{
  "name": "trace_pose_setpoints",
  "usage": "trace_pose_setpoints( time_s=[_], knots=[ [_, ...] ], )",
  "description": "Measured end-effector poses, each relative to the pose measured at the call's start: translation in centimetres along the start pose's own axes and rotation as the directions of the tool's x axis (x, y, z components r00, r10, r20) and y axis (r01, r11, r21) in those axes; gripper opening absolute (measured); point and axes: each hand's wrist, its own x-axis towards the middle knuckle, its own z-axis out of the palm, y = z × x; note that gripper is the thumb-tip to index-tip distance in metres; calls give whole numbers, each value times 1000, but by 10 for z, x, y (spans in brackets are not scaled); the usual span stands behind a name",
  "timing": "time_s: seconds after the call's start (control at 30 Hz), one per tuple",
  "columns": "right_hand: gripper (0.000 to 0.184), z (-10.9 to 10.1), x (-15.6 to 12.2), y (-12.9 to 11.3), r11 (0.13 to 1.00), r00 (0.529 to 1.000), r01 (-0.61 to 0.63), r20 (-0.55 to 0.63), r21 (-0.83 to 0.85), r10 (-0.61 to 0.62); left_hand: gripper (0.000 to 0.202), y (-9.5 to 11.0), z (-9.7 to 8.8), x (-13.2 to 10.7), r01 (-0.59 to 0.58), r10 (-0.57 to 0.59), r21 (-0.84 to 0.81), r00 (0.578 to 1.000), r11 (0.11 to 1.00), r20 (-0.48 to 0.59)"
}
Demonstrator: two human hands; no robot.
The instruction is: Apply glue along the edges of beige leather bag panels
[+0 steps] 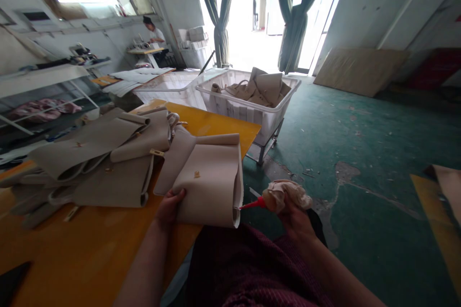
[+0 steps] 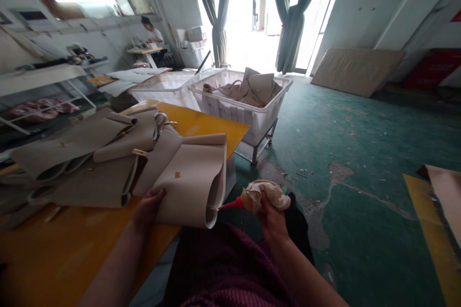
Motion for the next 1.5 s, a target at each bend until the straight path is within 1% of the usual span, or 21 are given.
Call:
trace_pose_setpoints(
  time_s=[0.07,0.13,0.3,0.4,0.5,0.6,0.7,0.8,0.87,0.93,1.1,1.17,1.23,1.33,1.4,1.5],
  knots=[
    [65,4,-8,-2,995,994,-82,-69,61,86,62,1,2,-2,6,-6,11,1000,1000,-5],
    [66,8,-15,-5,986,983,-128,-120,109,141,62,2,3,-3,9,-9,23,1000,1000,-9],
    [66,13,-25,-9,950,957,-229,-130,210,260,62,1,2,0,-16,18,49,999,999,-46],
    [63,14,-28,-12,931,953,-237,-120,279,279,58,-3,-4,6,-54,56,61,998,997,-35],
    [59,16,-26,-11,927,960,-200,-126,317,250,52,-5,-9,11,-79,80,97,997,992,-11],
    [50,18,-26,-10,930,957,-180,-161,320,241,53,-4,-7,10,-66,69,89,997,994,-26],
    [35,23,-31,-13,917,936,-232,-183,325,302,59,-1,0,5,-40,43,51,997,998,-60],
    [21,26,-36,-19,898,921,-275,-175,344,349,62,2,7,0,-22,24,29,997,999,-79],
    [20,27,-36,-21,901,931,-257,-161,350,329,62,4,9,-2,-21,23,23,997,1000,-80],
    [25,25,-35,-21,915,948,-222,-147,336,284,64,4,10,-3,-21,22,19,997,1000,-74],
    [59,21,-33,-13,963,977,-134,-132,233,168,63,3,8,-3,-22,24,23,997,999,-71],
    [65,21,-35,-11,978,986,-95,-120,187,118,63,3,7,-2,-23,25,25,998,999,-57],
    [62,21,-38,-10,989,993,-46,-105,143,61,63,2,5,0,-21,22,28,999,999,-35],
    [52,19,-41,-8,996,997,38,-65,77,-33,62,0,1,3,-32,32,32,999,999,-9],
    [47,14,-42,-7,995,995,91,-42,42,-89,61,-1,-1,5,-35,35,35,999,999,0],
    [45,4,-41,-8,990,990,139,-29,8,-139,61,-2,-3,6,-24,24,31,1000,999,0]
  ],
)
